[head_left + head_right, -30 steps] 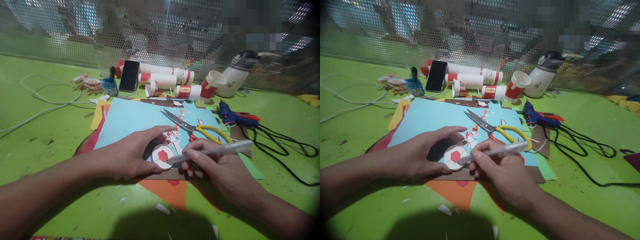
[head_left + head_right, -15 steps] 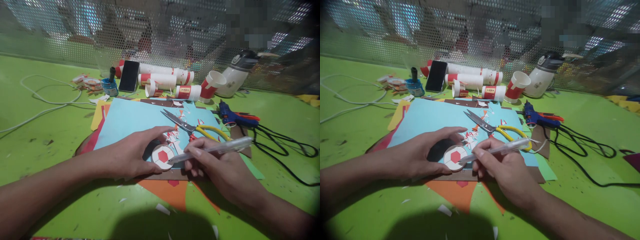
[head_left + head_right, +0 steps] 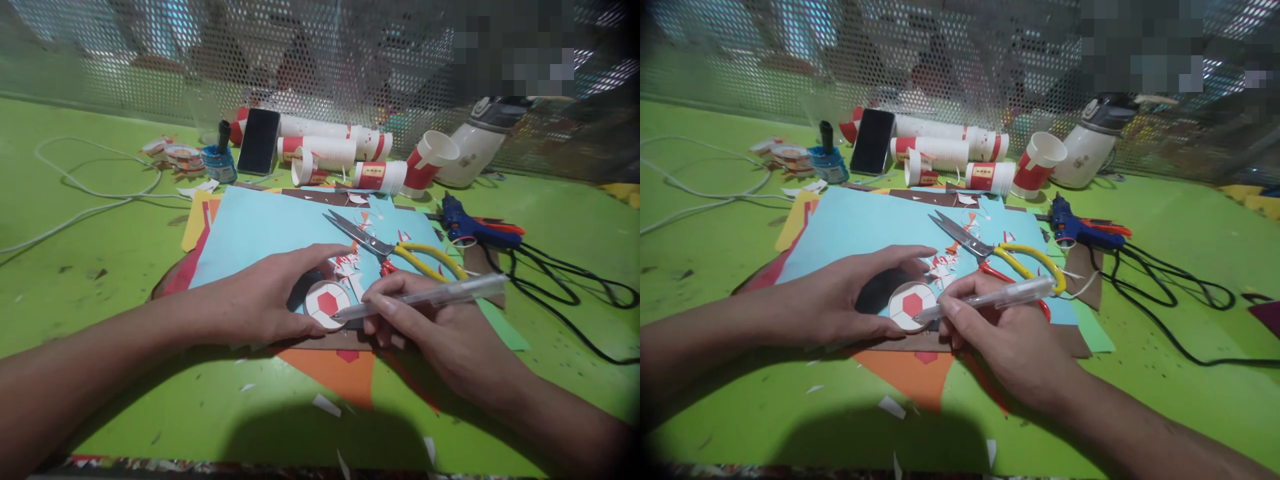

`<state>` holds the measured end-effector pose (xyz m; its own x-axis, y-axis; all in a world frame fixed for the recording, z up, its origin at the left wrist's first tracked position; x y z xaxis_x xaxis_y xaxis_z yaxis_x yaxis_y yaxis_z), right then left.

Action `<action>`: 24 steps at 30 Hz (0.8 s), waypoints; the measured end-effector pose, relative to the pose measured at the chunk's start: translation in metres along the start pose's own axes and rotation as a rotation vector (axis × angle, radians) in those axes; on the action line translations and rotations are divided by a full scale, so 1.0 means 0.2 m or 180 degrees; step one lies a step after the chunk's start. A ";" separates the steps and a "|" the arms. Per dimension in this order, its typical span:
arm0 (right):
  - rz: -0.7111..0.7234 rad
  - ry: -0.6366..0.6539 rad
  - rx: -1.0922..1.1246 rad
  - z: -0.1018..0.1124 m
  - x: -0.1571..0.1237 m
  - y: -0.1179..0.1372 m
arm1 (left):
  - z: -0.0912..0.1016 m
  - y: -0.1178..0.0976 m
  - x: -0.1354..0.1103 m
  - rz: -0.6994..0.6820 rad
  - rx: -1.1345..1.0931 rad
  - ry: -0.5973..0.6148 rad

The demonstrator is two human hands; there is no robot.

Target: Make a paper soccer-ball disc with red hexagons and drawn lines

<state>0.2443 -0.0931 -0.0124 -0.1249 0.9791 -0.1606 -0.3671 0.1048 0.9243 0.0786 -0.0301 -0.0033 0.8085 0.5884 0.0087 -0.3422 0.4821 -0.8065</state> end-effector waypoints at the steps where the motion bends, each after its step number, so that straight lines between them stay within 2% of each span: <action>1: -0.0008 -0.0012 -0.0009 0.00 0.00 0.00 | 0.00 0.00 0.00 0.0001 0.0010 0.0000; 10: 0.0015 -0.0020 -0.0154 0.00 0.01 0.00 | 0.00 0.00 -0.01 -0.0057 0.0069 -0.0021; 24: -0.0032 -0.0046 0.0041 0.00 0.00 0.00 | 0.00 0.00 0.00 -0.0004 0.0060 -0.0009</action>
Point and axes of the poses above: each hand's wrist, its own x-axis towards the middle knuckle, its own z-axis out of the back of the hand, y = z × x, the point moved 5 cm from there along x, towards the middle knuckle, and after that the axes turned 6 degrees about -x, right-handed, at the moved point
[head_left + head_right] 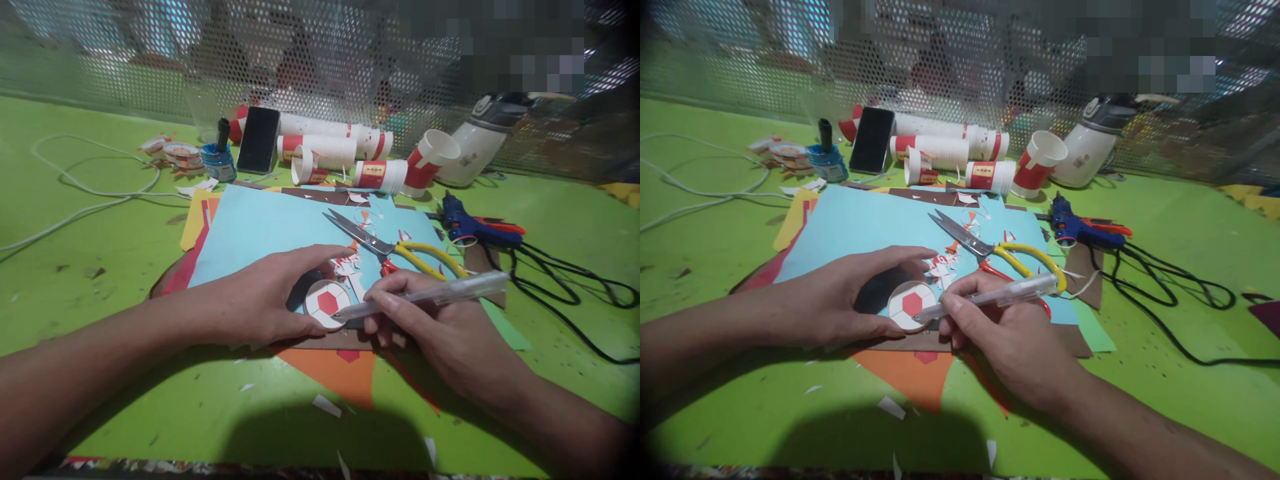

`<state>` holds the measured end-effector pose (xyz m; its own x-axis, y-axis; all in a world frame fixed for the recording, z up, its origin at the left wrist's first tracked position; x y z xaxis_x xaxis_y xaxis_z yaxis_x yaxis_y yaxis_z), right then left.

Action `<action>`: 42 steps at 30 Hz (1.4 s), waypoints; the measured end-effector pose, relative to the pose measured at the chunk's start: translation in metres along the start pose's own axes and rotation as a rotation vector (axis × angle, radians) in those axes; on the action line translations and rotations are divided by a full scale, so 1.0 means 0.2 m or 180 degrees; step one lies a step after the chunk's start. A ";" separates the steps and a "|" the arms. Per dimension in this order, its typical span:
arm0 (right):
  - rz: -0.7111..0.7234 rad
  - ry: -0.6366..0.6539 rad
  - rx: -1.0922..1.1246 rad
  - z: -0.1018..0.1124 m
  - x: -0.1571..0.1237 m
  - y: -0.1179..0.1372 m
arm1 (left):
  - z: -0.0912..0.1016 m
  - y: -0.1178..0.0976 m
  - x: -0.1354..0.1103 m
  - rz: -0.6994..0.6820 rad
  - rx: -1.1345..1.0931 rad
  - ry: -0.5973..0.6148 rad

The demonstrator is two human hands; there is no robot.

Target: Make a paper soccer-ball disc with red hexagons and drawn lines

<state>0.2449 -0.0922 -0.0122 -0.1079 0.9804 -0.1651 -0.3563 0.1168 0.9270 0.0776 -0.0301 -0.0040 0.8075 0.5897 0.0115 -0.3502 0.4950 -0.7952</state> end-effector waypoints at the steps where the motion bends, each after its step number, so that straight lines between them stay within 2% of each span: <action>1: -0.0006 0.0006 0.0008 0.00 0.00 0.00 | 0.00 0.00 0.00 -0.0005 0.0001 0.0005; 12: -0.0028 0.0029 -0.0166 0.00 0.00 0.01 | 0.00 -0.01 0.00 0.0016 -0.0023 -0.0016; 24: -0.0061 0.0007 0.0185 0.00 0.00 -0.01 | 0.00 -0.01 0.00 -0.0031 -0.0013 0.0024; 42: -0.0155 0.0043 -0.0226 -0.01 -0.01 0.02 | 0.00 -0.01 0.00 -0.0022 0.0025 -0.0003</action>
Point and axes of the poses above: each hand's wrist, its own x-axis towards the middle knuckle, its own z-axis out of the back of the hand, y = z × x, the point moved 5 cm from there along x, towards the middle knuckle, and after that the axes turned 6 degrees about -x, right-handed, at the moved point
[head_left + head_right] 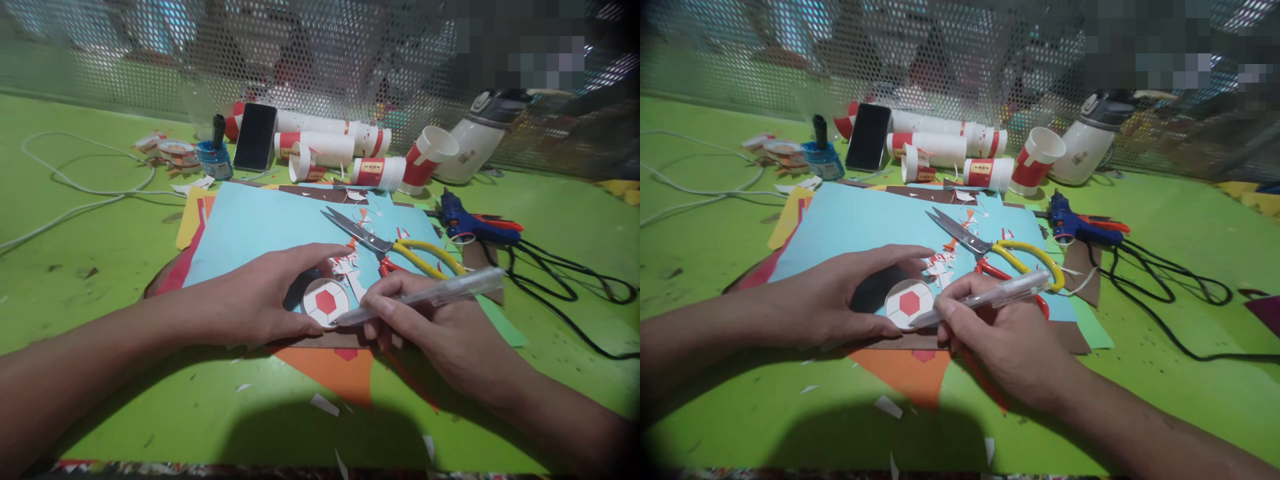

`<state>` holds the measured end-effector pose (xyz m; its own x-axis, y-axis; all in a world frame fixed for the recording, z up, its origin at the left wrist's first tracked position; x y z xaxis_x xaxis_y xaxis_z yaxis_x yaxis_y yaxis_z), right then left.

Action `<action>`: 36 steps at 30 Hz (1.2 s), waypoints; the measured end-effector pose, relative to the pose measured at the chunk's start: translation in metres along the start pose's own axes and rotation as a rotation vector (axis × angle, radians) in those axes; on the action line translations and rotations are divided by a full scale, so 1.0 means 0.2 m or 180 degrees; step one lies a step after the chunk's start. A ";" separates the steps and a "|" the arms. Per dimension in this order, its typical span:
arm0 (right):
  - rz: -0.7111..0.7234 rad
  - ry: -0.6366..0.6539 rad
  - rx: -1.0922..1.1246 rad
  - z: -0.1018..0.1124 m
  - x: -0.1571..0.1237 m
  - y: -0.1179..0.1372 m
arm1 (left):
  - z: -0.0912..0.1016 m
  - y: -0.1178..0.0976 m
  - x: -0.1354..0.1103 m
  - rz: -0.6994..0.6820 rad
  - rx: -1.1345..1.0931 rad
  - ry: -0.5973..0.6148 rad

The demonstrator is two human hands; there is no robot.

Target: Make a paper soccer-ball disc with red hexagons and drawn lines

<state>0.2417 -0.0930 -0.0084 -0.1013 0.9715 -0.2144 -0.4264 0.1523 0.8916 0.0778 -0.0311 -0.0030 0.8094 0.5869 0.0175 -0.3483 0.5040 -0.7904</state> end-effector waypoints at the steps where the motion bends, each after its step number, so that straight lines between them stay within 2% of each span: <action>1: 0.0003 -0.0001 -0.0011 0.00 0.00 0.00 | 0.00 0.00 0.00 -0.0010 -0.0001 -0.0011; 8: 0.0026 0.0085 -0.0145 0.01 0.00 0.00 | 0.00 0.01 0.00 -0.0112 0.0068 -0.0028; 17: 0.0089 0.0187 -0.0173 0.01 0.00 0.01 | 0.00 -0.06 -0.02 -0.0513 0.0327 -0.0103; 22: 0.0080 0.0206 -0.0068 0.01 0.00 0.00 | 0.00 -0.06 -0.02 -0.0541 0.0310 -0.0077; 24: 0.0092 0.0164 0.0144 0.01 0.00 -0.02 | 0.00 -0.06 -0.03 -0.0523 0.0326 -0.0088; 29: 0.0182 0.0120 0.1315 0.02 0.01 -0.07 | 0.00 -0.06 -0.03 -0.0531 0.0340 -0.0123; 32: 0.0203 0.0097 0.1468 0.03 0.01 -0.08 | 0.00 -0.05 -0.03 -0.0487 0.0308 -0.0116; 36: 0.0054 -0.0228 0.1388 0.06 0.01 -0.11 | 0.00 -0.03 -0.02 -0.0306 0.0209 -0.0033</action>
Point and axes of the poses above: each hand's wrist, its own x-axis towards the middle knuckle, its own z-axis out of the back of the hand, y = z × x, the point moved 5 cm from there along x, towards the middle knuckle, and after that the axes turned 6 degrees about -x, right-handed, at the moved point
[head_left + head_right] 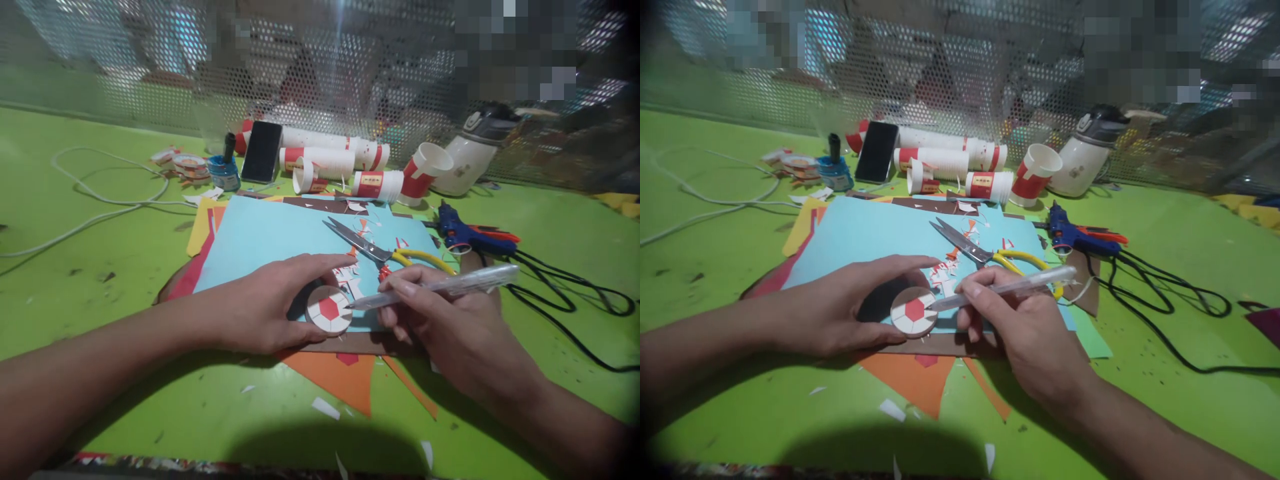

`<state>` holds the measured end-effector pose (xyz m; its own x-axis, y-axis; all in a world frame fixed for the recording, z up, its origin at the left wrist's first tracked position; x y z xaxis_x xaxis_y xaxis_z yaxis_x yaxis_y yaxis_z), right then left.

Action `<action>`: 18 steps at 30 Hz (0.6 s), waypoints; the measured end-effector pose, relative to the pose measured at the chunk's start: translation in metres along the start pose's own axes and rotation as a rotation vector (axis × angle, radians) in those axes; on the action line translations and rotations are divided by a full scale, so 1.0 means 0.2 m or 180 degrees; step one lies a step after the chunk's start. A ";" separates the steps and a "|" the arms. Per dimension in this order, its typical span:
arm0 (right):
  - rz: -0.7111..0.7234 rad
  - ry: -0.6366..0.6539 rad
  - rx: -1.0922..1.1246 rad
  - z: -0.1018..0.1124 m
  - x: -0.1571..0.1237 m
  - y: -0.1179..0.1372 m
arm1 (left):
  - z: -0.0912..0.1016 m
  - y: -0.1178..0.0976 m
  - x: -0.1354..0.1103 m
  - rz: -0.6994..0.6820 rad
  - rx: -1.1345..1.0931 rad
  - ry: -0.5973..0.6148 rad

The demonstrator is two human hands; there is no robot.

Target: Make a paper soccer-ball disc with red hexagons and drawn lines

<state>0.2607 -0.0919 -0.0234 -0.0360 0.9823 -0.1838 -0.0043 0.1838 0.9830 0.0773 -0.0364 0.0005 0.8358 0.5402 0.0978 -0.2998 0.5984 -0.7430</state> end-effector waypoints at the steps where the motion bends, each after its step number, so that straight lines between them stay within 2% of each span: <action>1: -0.0030 -0.0092 -0.0033 0.01 0.00 0.00 | 0.00 0.00 0.00 0.0034 -0.0038 0.0017; 6: -0.0022 -0.0119 -0.0142 0.00 0.00 0.01 | 0.00 -0.01 0.01 0.0027 -0.0105 -0.0159; 12: 0.0144 -0.0142 -0.0451 0.00 0.01 0.03 | -0.04 -0.04 0.01 0.0185 0.0264 -0.0269; 18: 0.0062 -0.0056 -0.0359 0.00 0.01 0.01 | -0.05 -0.03 0.00 0.0205 0.0191 -0.0403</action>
<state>0.2601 -0.0893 -0.0213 -0.0197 0.9863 -0.1638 -0.1163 0.1605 0.9802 0.0836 -0.0457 -0.0018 0.7504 0.6466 0.1368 -0.3810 0.5923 -0.7099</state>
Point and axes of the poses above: each hand's wrist, its own x-axis towards the middle knuckle, its own z-axis out of the back of the hand, y = z × x, the point moved 5 cm from there along x, towards the middle knuckle, and after that the axes turned 6 degrees about -x, right-handed, at the moved point
